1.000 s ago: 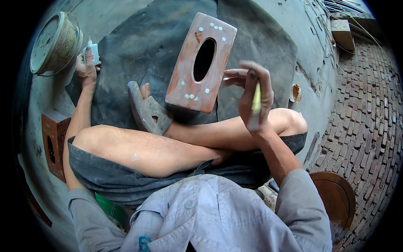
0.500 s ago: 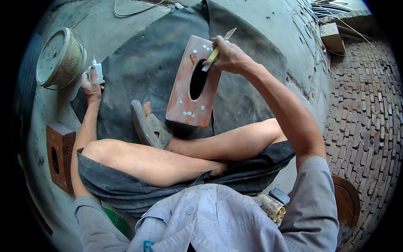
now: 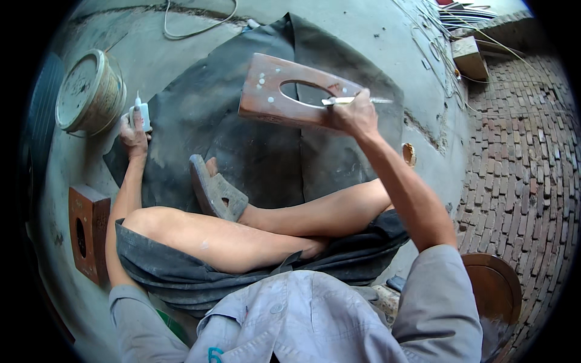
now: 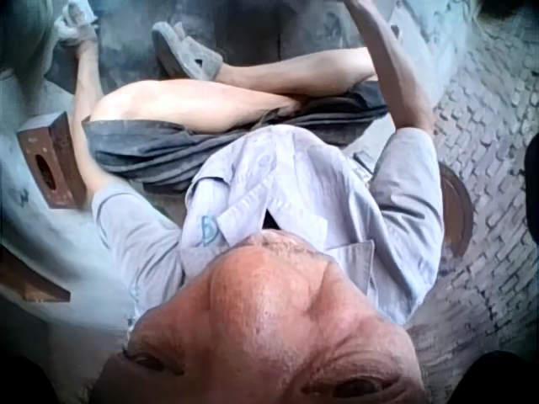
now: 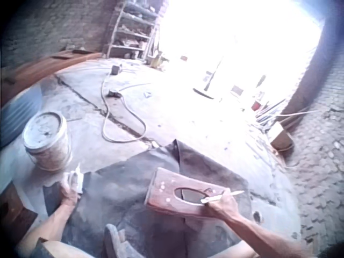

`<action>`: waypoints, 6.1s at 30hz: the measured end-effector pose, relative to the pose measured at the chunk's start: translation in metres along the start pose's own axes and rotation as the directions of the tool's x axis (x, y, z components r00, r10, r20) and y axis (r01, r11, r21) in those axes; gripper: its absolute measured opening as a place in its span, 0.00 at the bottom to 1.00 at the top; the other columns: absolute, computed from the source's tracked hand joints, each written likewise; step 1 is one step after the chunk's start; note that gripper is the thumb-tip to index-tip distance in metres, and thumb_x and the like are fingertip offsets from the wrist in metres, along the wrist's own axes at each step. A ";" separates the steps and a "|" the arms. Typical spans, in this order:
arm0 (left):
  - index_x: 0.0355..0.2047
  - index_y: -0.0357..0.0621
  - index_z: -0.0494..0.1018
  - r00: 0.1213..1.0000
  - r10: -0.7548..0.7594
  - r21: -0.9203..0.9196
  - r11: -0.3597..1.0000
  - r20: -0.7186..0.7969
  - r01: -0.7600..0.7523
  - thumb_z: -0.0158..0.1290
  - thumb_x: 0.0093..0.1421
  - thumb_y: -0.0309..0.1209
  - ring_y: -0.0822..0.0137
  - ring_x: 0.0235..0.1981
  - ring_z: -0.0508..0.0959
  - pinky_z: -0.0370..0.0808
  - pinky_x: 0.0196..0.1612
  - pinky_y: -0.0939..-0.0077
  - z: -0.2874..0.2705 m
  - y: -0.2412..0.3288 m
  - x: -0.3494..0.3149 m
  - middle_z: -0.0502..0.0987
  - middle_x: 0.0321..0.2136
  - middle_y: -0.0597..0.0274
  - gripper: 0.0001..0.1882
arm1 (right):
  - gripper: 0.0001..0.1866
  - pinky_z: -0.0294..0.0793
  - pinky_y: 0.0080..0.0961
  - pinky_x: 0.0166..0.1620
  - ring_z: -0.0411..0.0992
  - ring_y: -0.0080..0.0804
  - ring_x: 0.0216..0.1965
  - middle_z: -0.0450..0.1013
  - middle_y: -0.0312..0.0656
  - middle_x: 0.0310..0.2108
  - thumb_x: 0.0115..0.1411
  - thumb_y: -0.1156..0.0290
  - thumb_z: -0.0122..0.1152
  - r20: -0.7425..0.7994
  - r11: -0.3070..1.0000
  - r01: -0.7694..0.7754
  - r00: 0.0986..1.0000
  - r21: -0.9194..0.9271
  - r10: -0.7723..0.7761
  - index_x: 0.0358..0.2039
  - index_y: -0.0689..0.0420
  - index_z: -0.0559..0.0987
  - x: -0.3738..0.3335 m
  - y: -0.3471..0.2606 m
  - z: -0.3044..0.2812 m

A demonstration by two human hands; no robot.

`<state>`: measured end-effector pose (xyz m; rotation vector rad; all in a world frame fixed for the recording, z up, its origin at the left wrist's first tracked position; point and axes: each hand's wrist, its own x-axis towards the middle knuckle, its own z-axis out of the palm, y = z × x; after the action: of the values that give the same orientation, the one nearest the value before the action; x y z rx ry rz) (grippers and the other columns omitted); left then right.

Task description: The person sits on the floor and applies white glue to a small wooden box using a brush. They then use a small tool to spread the glue and create a decorative pattern on the surface of the box.

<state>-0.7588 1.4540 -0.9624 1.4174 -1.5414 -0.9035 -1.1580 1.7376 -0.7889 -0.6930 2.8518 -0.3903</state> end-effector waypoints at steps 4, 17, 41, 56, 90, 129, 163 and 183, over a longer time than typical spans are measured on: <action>0.39 0.37 0.74 1.000 -0.017 -0.004 1.000 0.013 0.017 0.53 0.66 0.58 0.68 0.16 0.79 0.72 0.16 0.74 0.010 0.001 -0.005 0.79 0.22 0.58 0.30 | 0.44 0.74 0.43 0.55 0.76 0.60 0.52 0.76 0.68 0.47 0.53 0.44 0.70 0.005 0.991 -0.069 0.998 0.114 0.069 0.53 0.72 0.68 -0.015 0.051 0.029; 0.38 0.38 0.72 1.000 -0.013 -0.030 0.999 0.008 0.014 0.54 0.67 0.56 0.67 0.17 0.80 0.72 0.16 0.75 0.005 0.009 -0.007 0.79 0.22 0.58 0.28 | 0.24 0.74 0.49 0.32 0.77 0.59 0.26 0.74 0.55 0.20 0.61 0.51 0.69 0.073 0.898 0.432 0.901 -0.081 -0.427 0.32 0.59 0.69 -0.092 0.070 0.004; 0.43 0.39 0.75 0.988 0.142 0.048 0.989 -0.065 -0.139 0.58 0.65 0.47 0.60 0.27 0.81 0.77 0.30 0.63 -0.001 -0.018 0.000 0.79 0.29 0.52 0.22 | 0.22 0.80 0.24 0.33 0.78 0.24 0.31 0.79 0.39 0.34 0.70 0.48 0.57 0.426 0.087 -0.454 0.729 0.887 -0.535 0.44 0.57 0.79 -0.051 -0.252 0.225; 0.42 0.34 0.78 0.992 0.116 -0.063 0.991 -0.052 -0.119 0.59 0.66 0.41 0.72 0.13 0.75 0.69 0.14 0.77 0.007 -0.011 -0.002 0.79 0.23 0.59 0.19 | 0.18 0.78 0.23 0.38 0.81 0.27 0.37 0.82 0.43 0.39 0.70 0.56 0.59 0.447 0.242 -0.380 0.690 0.893 -0.569 0.46 0.60 0.80 -0.047 -0.267 0.242; 0.52 0.34 0.68 0.999 -0.051 -0.226 0.973 -0.016 0.046 0.56 0.68 0.38 0.63 0.26 0.81 0.79 0.18 0.71 0.020 0.006 -0.007 0.77 0.39 0.50 0.21 | 0.13 0.82 0.24 0.37 0.80 0.27 0.34 0.80 0.37 0.34 0.71 0.60 0.56 0.603 0.028 -0.679 0.632 0.734 -0.486 0.42 0.58 0.77 -0.028 -0.256 0.238; 0.51 0.34 0.64 0.997 0.059 -0.130 0.989 -0.050 -0.066 0.52 0.71 0.42 0.67 0.29 0.80 0.79 0.21 0.77 0.005 -0.001 -0.005 0.74 0.40 0.51 0.23 | 0.15 0.85 0.20 0.49 0.80 0.31 0.44 0.77 0.47 0.44 0.70 0.71 0.58 0.256 -0.040 -0.266 0.951 0.963 -0.171 0.53 0.64 0.72 0.027 -0.014 0.069; 0.51 0.34 0.65 0.998 0.040 -0.132 0.990 -0.043 -0.045 0.53 0.71 0.42 0.67 0.30 0.80 0.81 0.20 0.76 0.006 -0.001 -0.006 0.75 0.41 0.51 0.22 | 0.15 0.85 0.20 0.46 0.81 0.29 0.42 0.79 0.47 0.44 0.69 0.68 0.61 0.243 -0.033 -0.250 0.959 0.968 -0.148 0.52 0.60 0.74 0.027 -0.018 0.070; 0.51 0.33 0.64 0.999 0.037 -0.127 0.991 -0.039 -0.042 0.52 0.71 0.41 0.67 0.31 0.81 0.80 0.21 0.77 0.005 0.002 -0.006 0.75 0.42 0.51 0.22 | 0.13 0.86 0.21 0.45 0.81 0.31 0.41 0.78 0.49 0.43 0.70 0.71 0.58 0.201 -0.118 -0.208 0.977 0.971 -0.070 0.51 0.62 0.73 0.028 -0.013 0.076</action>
<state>-0.7645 1.4601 -0.9631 1.3011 -1.4531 -0.9312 -1.1588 1.6972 -0.8600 -0.1248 1.4039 -2.0282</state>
